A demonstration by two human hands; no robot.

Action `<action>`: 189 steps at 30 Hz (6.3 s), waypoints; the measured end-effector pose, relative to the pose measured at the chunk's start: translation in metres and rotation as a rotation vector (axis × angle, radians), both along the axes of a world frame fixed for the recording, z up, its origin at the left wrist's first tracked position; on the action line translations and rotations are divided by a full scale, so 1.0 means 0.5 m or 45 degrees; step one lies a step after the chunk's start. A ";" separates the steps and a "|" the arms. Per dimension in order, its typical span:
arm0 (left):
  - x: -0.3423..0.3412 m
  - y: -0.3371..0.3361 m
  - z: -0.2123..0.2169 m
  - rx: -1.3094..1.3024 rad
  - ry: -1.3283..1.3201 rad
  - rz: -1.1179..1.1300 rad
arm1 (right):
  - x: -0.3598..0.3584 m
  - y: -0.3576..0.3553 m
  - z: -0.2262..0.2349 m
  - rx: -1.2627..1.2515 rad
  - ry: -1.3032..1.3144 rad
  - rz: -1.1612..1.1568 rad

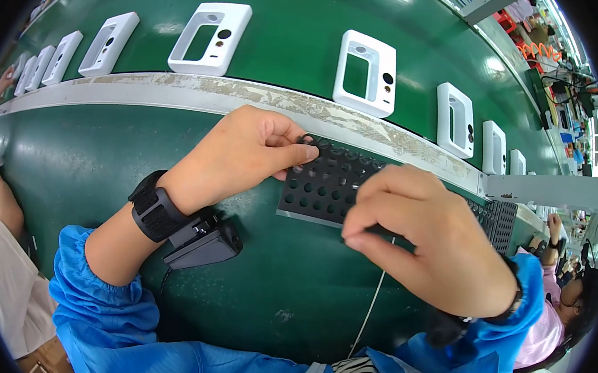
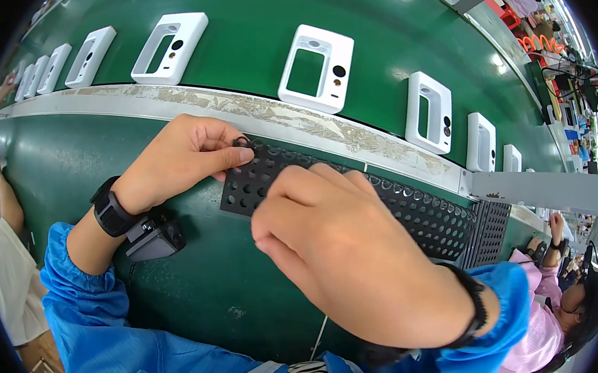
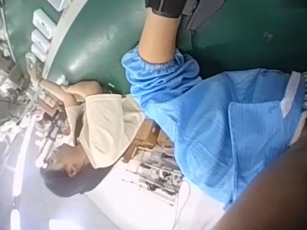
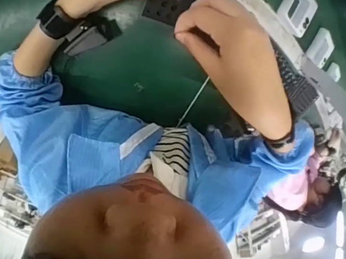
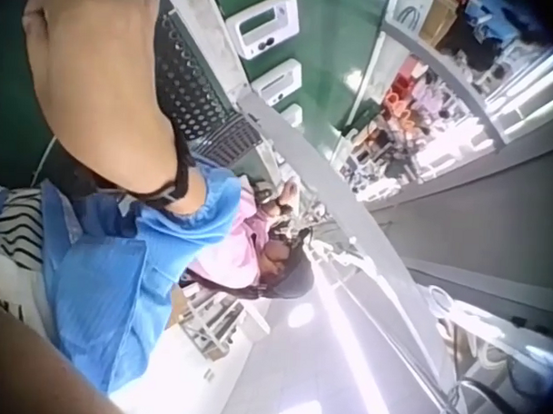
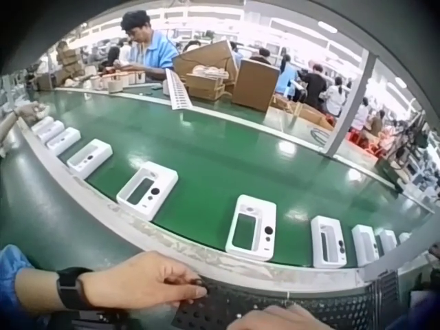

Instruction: The person detaches a small circular piece from a black strip and presses it into a white plastic housing. This process is repeated for several housings along the assembly line.

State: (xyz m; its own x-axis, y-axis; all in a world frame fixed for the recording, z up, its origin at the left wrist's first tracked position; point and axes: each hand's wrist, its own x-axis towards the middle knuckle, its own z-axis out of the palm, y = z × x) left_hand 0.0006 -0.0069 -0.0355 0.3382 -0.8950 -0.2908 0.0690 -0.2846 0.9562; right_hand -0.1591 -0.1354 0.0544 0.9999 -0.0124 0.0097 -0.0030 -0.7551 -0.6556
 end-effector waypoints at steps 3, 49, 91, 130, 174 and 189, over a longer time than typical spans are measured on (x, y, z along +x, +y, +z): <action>0.016 0.013 -0.012 0.014 -0.048 -0.011 | 0.021 -0.009 0.016 0.047 0.126 0.112; -0.001 0.001 0.003 -0.016 0.029 0.007 | 0.232 -0.099 -0.154 -0.367 -0.551 -0.138; 0.022 0.008 0.000 0.089 0.020 -0.061 | 0.101 -0.042 -0.123 -0.023 -0.233 -0.171; 0.002 0.001 0.005 0.042 0.076 -0.074 | 0.076 -0.041 -0.118 -0.273 -0.300 -0.180; 0.004 0.001 0.007 0.047 0.027 -0.093 | 0.076 -0.041 -0.120 -0.300 -0.274 -0.179; 0.004 0.001 0.007 0.057 0.021 -0.093 | 0.073 -0.036 -0.115 -0.322 -0.274 -0.149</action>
